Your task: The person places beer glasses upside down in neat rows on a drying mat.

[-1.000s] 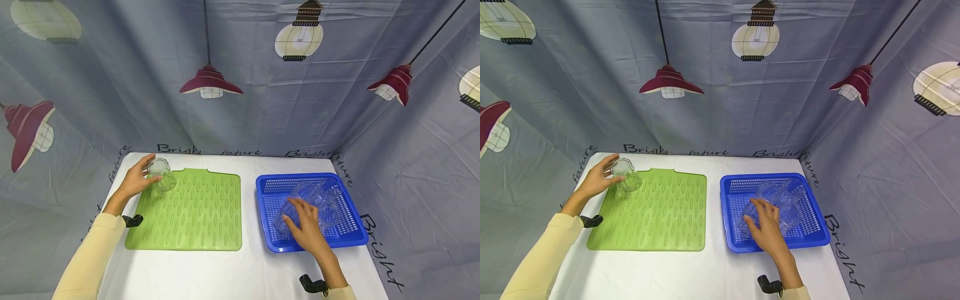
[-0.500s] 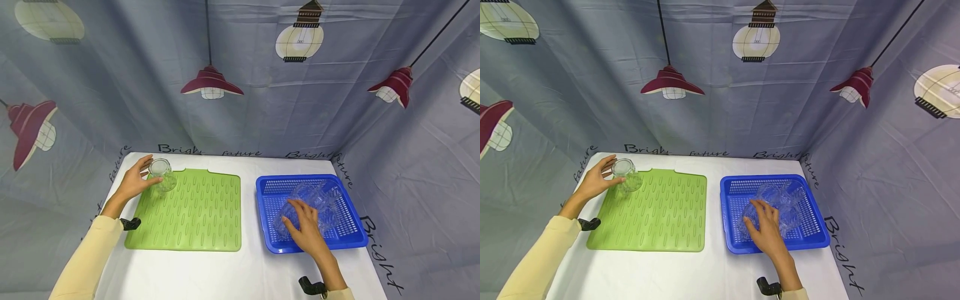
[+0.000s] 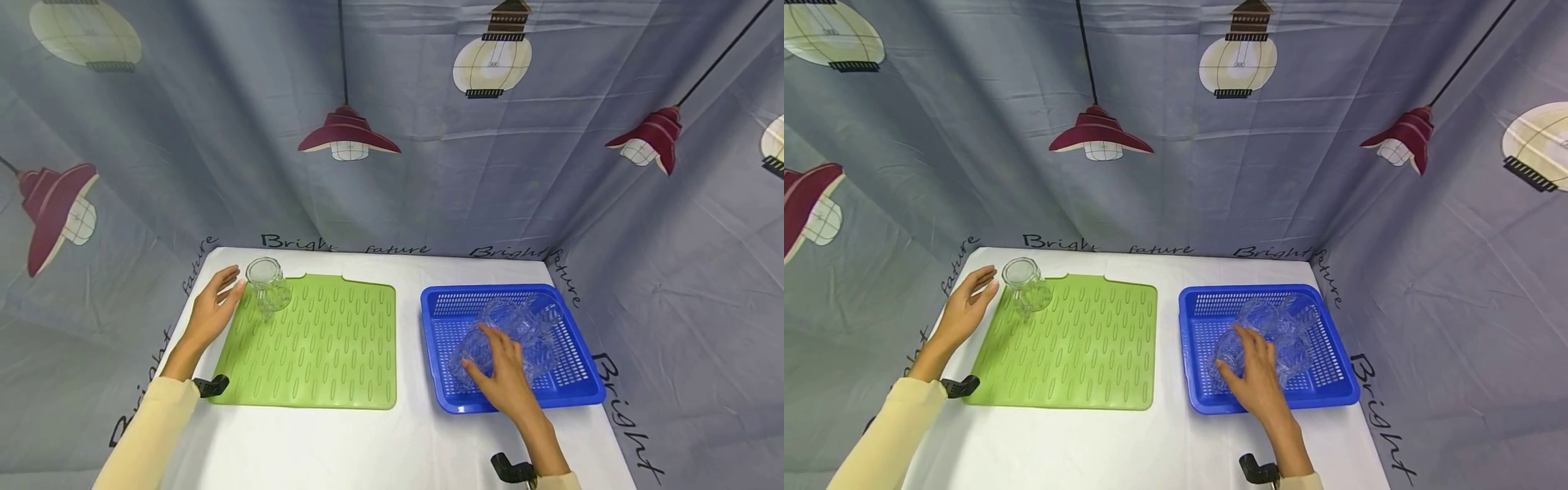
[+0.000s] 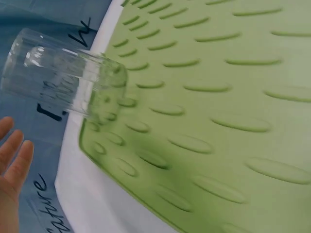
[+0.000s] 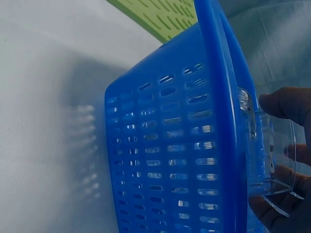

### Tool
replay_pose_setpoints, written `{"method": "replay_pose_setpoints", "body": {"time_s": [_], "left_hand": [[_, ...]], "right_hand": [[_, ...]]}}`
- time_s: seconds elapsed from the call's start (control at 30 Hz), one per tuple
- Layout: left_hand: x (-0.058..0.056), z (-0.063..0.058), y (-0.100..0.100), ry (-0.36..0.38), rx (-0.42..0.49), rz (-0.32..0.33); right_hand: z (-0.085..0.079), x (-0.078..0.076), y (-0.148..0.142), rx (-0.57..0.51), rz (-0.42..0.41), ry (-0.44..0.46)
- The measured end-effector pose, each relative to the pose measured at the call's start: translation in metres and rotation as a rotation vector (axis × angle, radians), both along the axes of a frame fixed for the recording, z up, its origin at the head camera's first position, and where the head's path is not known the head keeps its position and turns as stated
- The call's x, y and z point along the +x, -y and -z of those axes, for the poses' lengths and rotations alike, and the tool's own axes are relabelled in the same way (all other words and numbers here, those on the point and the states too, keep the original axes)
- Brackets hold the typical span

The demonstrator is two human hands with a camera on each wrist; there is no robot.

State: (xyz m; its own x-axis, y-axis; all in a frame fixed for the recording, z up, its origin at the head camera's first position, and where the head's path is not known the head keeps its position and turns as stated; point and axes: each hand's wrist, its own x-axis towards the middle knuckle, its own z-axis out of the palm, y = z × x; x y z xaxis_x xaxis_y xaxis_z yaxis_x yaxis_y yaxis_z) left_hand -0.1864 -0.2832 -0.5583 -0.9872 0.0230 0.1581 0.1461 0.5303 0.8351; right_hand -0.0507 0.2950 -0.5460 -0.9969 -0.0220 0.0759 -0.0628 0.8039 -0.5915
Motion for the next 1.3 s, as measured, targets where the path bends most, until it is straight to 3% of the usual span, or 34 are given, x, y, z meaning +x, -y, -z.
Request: {"method": "replay_pose_setpoints", "body": {"time_s": [0.2, 0.43, 0.6, 0.87, 1.0, 1.17, 1.3], "left_hand": [[0.022, 0.02, 0.004, 0.009, -0.032, -0.058], [0.047, 0.051, 0.006, 0.126, -0.075, -0.056], [0.06, 0.065, 0.003, 0.175, -0.116, -0.062], [0.074, 0.08, 0.001, 0.205, -0.205, -0.071], [0.081, 0.086, 0.001, 0.192, -0.246, -0.037], [0.086, 0.086, -0.002, 0.174, -0.293, 0.011], [0.088, 0.084, -0.003, 0.18, -0.306, 0.013]], "right_hand": [[0.001, -0.001, -0.002, 0.022, 0.024, -0.005], [0.001, 0.0, -0.003, 0.036, 0.021, -0.015], [0.0, 0.001, -0.003, 0.041, 0.021, -0.016], [0.001, 0.003, -0.005, 0.022, 0.02, -0.017], [0.001, 0.003, -0.006, 0.021, 0.024, -0.01], [0.001, 0.004, -0.007, 0.024, 0.039, 0.005], [0.0, 0.004, -0.006, 0.029, 0.051, 0.0]]}}
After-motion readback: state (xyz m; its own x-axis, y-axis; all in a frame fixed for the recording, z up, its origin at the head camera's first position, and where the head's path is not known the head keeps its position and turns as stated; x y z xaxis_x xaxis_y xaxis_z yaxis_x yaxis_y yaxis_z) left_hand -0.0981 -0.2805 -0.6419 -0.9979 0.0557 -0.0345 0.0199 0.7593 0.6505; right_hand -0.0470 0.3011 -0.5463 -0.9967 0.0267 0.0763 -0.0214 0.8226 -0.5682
